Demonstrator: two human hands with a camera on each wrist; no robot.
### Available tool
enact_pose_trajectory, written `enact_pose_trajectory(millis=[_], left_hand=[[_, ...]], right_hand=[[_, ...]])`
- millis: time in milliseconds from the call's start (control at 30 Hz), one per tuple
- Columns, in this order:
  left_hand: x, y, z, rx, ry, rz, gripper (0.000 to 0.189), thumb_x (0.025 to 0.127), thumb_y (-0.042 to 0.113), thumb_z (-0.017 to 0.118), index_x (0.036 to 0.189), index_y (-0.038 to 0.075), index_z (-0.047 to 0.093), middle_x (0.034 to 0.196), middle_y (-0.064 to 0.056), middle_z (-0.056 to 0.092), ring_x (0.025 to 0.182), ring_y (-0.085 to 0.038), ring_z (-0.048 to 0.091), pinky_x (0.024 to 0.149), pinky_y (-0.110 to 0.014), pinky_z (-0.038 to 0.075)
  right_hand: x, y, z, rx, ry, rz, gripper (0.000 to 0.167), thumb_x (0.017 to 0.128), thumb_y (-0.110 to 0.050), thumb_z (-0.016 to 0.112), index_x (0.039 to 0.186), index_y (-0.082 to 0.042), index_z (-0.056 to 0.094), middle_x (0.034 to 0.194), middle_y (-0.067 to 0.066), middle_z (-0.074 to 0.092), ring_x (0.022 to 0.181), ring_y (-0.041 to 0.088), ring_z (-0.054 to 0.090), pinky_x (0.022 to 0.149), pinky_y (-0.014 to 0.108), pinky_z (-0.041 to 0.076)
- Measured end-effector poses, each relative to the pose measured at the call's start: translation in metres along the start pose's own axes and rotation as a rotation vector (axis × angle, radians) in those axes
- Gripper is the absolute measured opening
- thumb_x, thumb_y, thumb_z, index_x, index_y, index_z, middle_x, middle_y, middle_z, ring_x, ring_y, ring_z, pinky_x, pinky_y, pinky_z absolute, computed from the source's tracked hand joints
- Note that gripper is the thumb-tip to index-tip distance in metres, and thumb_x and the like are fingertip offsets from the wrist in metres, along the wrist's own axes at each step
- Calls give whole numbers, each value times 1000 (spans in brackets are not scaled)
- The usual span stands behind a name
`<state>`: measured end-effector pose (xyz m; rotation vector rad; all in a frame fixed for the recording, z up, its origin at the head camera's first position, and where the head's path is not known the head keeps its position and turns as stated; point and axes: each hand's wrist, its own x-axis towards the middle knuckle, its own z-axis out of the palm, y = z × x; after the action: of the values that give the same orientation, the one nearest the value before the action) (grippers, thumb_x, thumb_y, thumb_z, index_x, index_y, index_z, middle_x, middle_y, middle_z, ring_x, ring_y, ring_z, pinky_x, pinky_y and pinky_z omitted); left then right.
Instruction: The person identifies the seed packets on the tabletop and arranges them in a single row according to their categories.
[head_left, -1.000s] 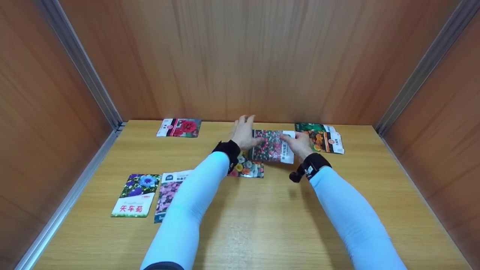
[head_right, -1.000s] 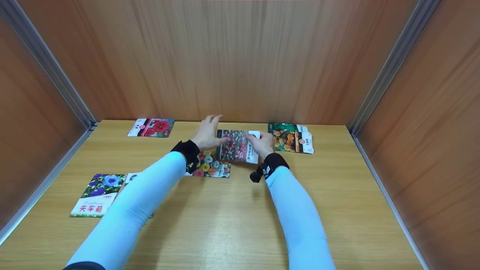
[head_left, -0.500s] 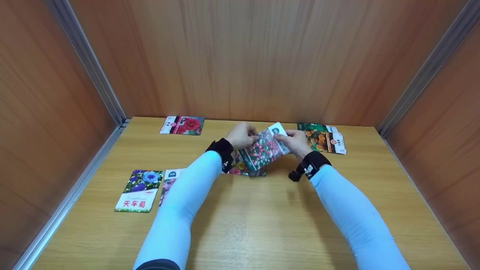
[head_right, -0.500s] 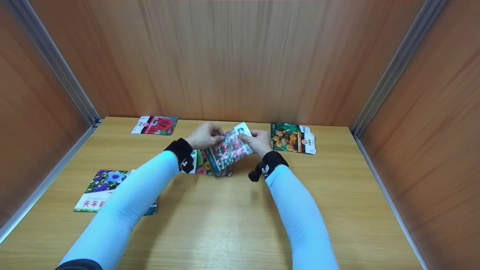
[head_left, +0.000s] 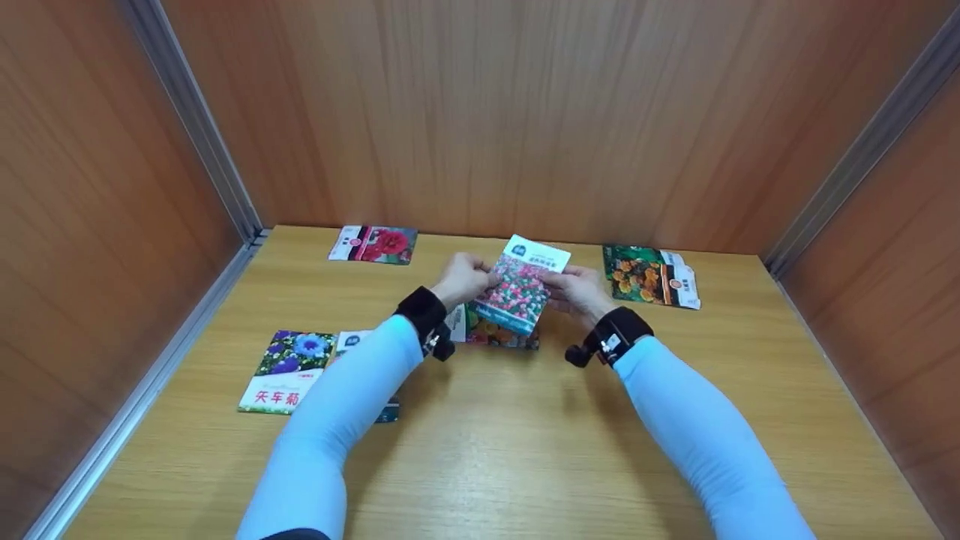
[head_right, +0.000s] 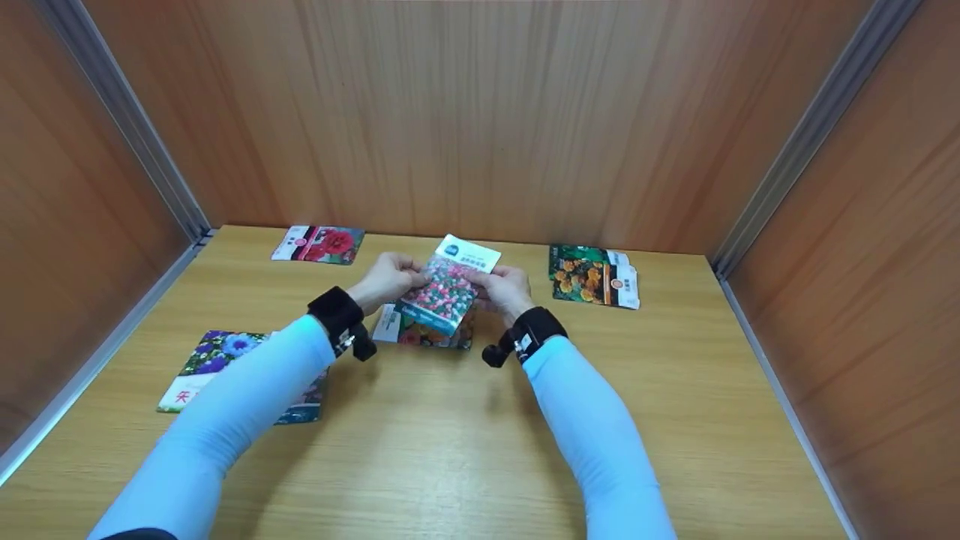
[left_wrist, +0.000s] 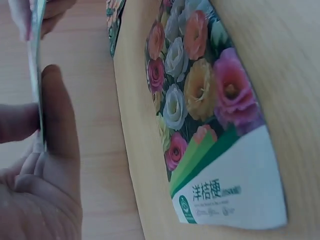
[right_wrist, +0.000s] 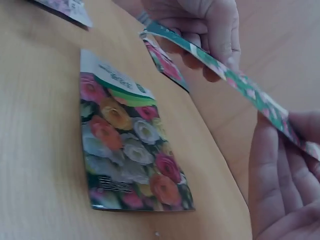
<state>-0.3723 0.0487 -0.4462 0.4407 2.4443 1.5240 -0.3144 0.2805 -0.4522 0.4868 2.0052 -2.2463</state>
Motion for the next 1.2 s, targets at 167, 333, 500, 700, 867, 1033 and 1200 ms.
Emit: enact_pose_trajectory(millis=[167,333,500,700,867,1033,1200], left_hand=[[-27,-4,-7,-37,-103,-109,11,96,16,80,93,5,80,83,-5,74,71,-14,67,60,-28,58],[-51,-11,-13,72,-162,-190,19,102,19,73,92,4,78,87,-8,74,72,-17,70,63,-37,63],[-72,-24,-19,249,-186,-266,23,105,26,68,94,7,74,89,-9,73,61,-19,67,54,-33,59],[-96,-40,-22,365,-275,-220,30,104,27,68,82,9,77,69,-9,75,48,-17,66,45,-30,52],[-103,-44,-24,368,-318,-234,25,102,25,69,84,8,75,69,-9,76,51,-17,69,43,-27,48],[-98,-45,-23,323,-308,-285,24,103,24,69,88,6,73,74,-11,76,55,-18,70,46,-27,53],[-94,-45,-22,254,-281,-313,18,99,21,74,91,5,73,79,-10,76,60,-18,71,53,-30,58]], right_hand=[[-5,9,11,-124,-41,85,30,99,-16,77,128,-6,74,110,10,79,95,21,77,86,33,62],[-13,21,22,-257,-80,164,23,99,-19,77,118,-6,77,112,12,78,95,23,76,82,33,63],[-23,34,36,-416,-205,177,19,98,-25,78,104,-8,79,99,10,80,72,17,73,63,27,61],[-29,47,53,-512,-299,153,16,94,-22,82,98,-7,80,90,7,80,65,14,73,57,27,59],[-30,55,62,-540,-298,114,29,90,-17,85,115,-6,75,106,9,78,85,20,77,70,33,63],[-27,58,63,-540,-251,53,46,89,-14,85,132,-8,70,113,8,77,93,21,75,81,32,60],[-25,59,60,-529,-195,41,46,88,-15,87,131,-9,70,107,6,78,88,18,74,79,29,57]])
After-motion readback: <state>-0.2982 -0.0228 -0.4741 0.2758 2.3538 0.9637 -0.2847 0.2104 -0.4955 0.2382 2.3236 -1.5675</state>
